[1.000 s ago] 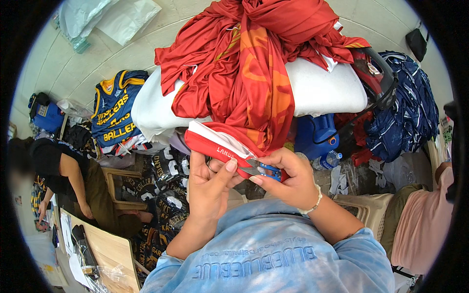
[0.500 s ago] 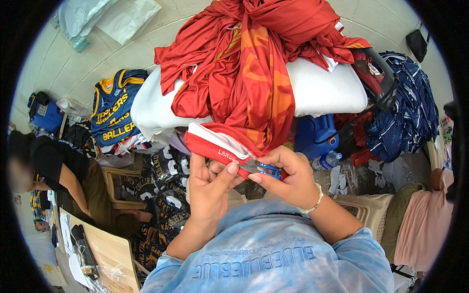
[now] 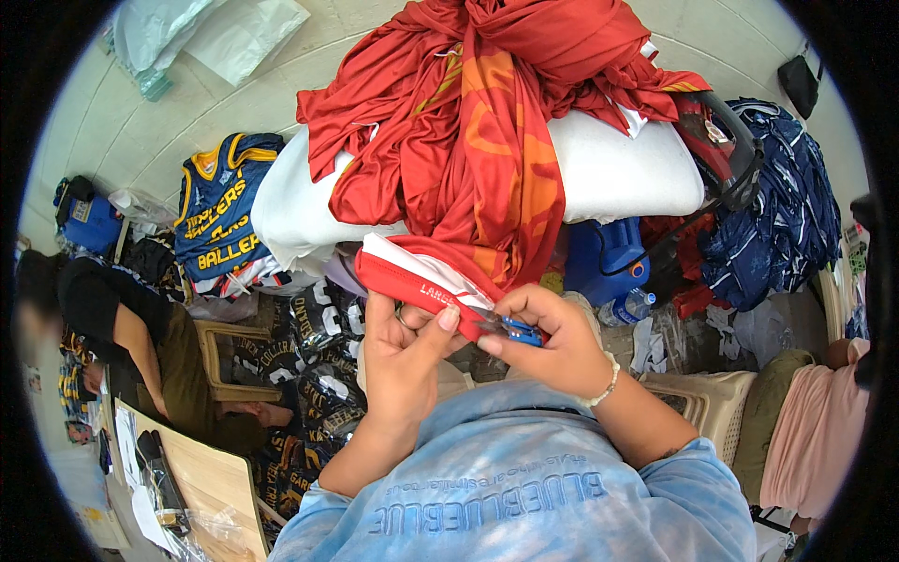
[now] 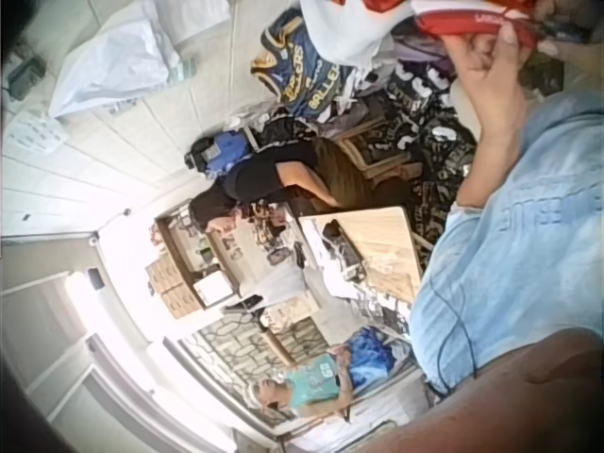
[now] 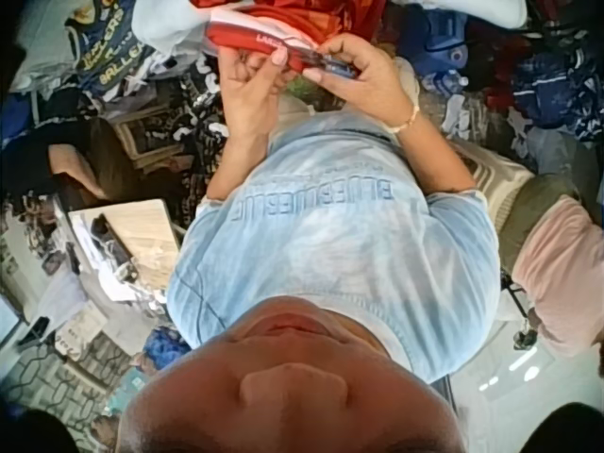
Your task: The person uses scissors to cut the edge of a red and white fabric piece. They repeatedly trim small sections along the hem while holding the fabric taut. The cut pieces fall away as the person continues cutting along the edge.
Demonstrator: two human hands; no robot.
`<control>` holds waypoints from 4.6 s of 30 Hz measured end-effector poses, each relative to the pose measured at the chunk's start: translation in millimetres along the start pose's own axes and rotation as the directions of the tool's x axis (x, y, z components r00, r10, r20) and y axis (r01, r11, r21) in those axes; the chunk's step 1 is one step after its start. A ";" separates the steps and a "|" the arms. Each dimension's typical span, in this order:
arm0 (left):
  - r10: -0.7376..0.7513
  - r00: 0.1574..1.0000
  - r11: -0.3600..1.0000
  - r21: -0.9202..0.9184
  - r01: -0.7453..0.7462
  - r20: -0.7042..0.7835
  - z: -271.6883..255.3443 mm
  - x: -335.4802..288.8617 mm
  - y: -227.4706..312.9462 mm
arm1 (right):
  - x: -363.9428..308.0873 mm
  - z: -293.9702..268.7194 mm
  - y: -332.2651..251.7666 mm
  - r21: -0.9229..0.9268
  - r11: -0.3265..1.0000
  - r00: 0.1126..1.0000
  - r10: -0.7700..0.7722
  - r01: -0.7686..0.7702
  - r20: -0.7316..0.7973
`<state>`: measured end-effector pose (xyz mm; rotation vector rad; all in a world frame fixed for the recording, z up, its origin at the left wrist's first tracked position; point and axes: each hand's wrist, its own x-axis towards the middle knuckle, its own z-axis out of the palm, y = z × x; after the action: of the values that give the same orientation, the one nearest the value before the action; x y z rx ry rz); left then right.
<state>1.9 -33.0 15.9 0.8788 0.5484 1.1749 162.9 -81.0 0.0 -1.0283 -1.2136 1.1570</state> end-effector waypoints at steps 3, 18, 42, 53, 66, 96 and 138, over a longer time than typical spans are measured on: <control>0.029 0.998 0.999 -0.026 -0.031 -0.052 -4.1 5.3 1.0 | 1.3 -8.5 1.5 -0.213 0.976 0.999 -0.032 0.038 0.033; 0.006 1.000 0.999 -0.038 -0.007 -0.022 -6.5 5.2 5.6 | 3.1 -8.5 -1.1 -0.221 0.960 0.985 -0.167 0.173 0.044; -0.041 0.999 0.998 -0.044 0.040 -0.005 -4.2 2.0 6.8 | 11.2 2.3 8.4 -0.179 0.948 0.962 -0.271 0.262 -0.029; -0.038 0.999 0.999 0.009 0.038 -0.016 -1.8 -1.3 6.1 | 9.0 -3.5 -2.4 -0.322 0.920 0.972 -0.235 0.224 0.006; -0.034 0.999 0.999 0.020 0.034 -0.013 -1.4 -3.6 7.8 | 8.0 -0.4 -3.9 -0.218 0.944 0.968 -0.251 0.249 0.018; 0.022 0.997 0.999 -0.035 -0.025 -0.075 -13.9 10.9 1.4 | 4.0 -9.4 0.3 -0.141 0.990 0.998 -0.003 0.011 0.058; -0.025 0.999 0.999 0.050 0.023 0.034 -2.6 -2.7 1.9 | 5.6 -1.4 -6.8 -0.384 0.885 0.955 -0.295 0.263 -0.025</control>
<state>-2.0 -34.5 15.8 0.9309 0.5600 1.1264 164.9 -76.3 7.4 -1.1261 -1.4981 0.6612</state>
